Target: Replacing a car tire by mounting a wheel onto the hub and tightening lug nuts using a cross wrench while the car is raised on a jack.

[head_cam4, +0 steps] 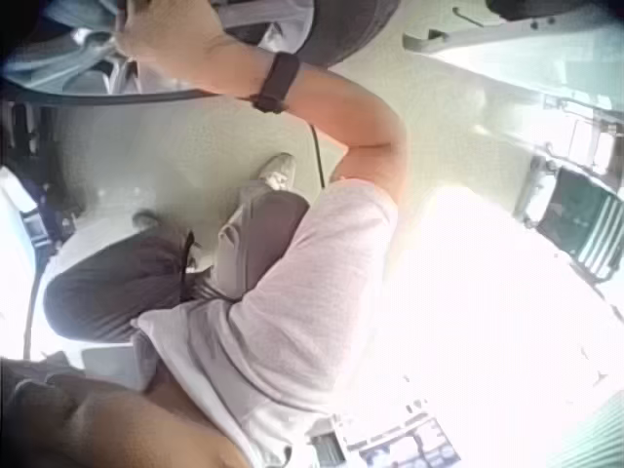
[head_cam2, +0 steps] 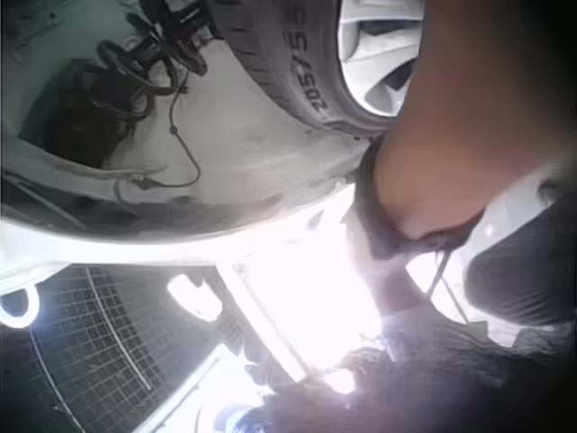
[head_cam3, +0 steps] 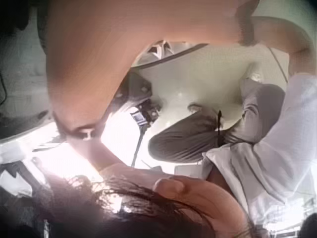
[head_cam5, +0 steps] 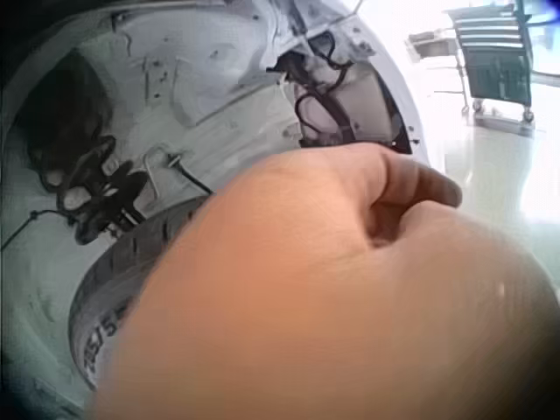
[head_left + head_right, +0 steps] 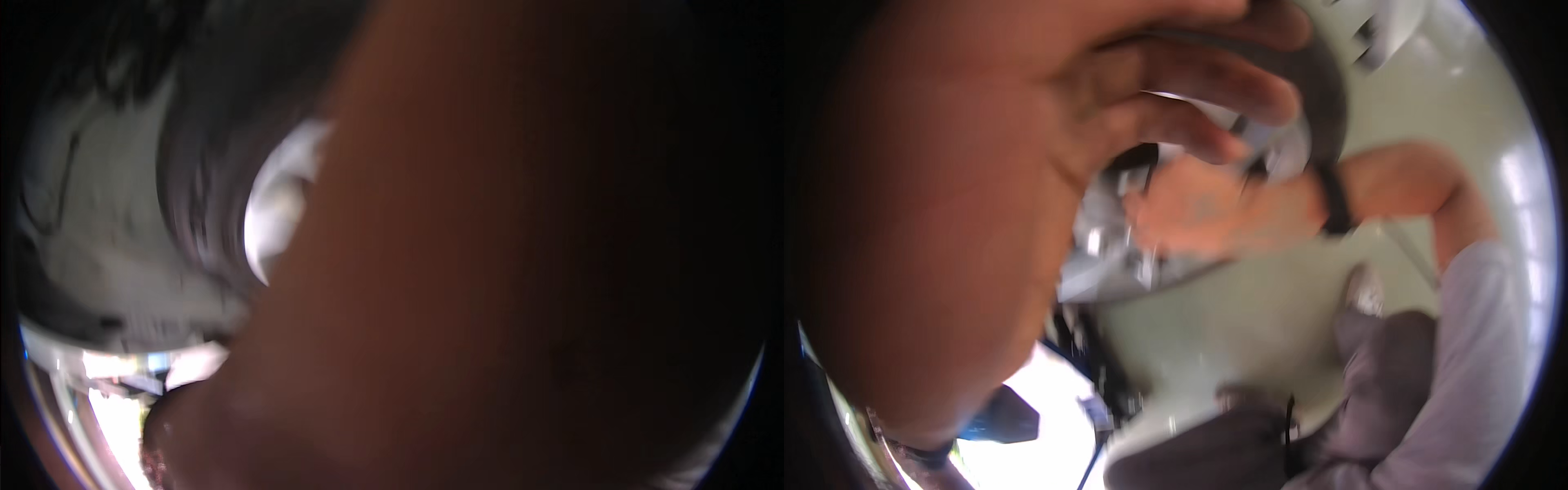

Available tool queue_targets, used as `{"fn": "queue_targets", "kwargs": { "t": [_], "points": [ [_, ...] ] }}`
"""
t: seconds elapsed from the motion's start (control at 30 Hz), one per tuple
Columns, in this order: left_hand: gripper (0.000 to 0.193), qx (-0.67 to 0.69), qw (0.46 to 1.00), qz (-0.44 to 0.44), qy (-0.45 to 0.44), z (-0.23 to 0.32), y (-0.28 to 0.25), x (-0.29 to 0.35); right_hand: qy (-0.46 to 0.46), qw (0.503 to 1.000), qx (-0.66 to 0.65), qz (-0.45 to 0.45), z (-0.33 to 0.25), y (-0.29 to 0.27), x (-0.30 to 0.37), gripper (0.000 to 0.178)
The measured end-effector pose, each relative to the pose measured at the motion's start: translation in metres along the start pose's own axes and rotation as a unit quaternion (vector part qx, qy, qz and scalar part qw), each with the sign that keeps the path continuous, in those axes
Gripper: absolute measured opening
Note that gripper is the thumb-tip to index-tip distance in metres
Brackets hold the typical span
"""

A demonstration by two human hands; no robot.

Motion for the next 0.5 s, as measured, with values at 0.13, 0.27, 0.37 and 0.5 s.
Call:
{"fn": "queue_targets", "kwargs": {
  "t": [0.13,0.27,0.37,0.5],
  "points": [
    [0.041,-0.100,0.971,0.172,0.135,0.015,-0.001,-0.014,0.032,0.999,-0.034,0.003,0.018,-0.003,0.008,0.021],
    [0.030,-0.188,0.874,0.412,0.179,-0.013,0.015,-0.007,0.014,0.999,-0.025,-0.043,0.002,0.006,-0.020,0.028],
    [0.022,-0.151,0.792,0.585,0.082,-0.079,0.034,0.036,-0.004,0.994,-0.012,-0.108,-0.001,0.017,-0.039,0.034],
    [0.024,0.211,0.690,0.683,0.111,-0.161,0.064,0.098,-0.107,0.973,-0.044,-0.198,-0.006,0.008,-0.035,0.047]
  ]
}}
Point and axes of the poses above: each hand's wrist, its own x-axis away from the middle knuckle, its own y-axis out of the palm, z = x × y, the point moved 7 cm from there along -x, towards the middle knuckle, and after that the axes turned 11 degrees about -z, right-handed, at the moved point
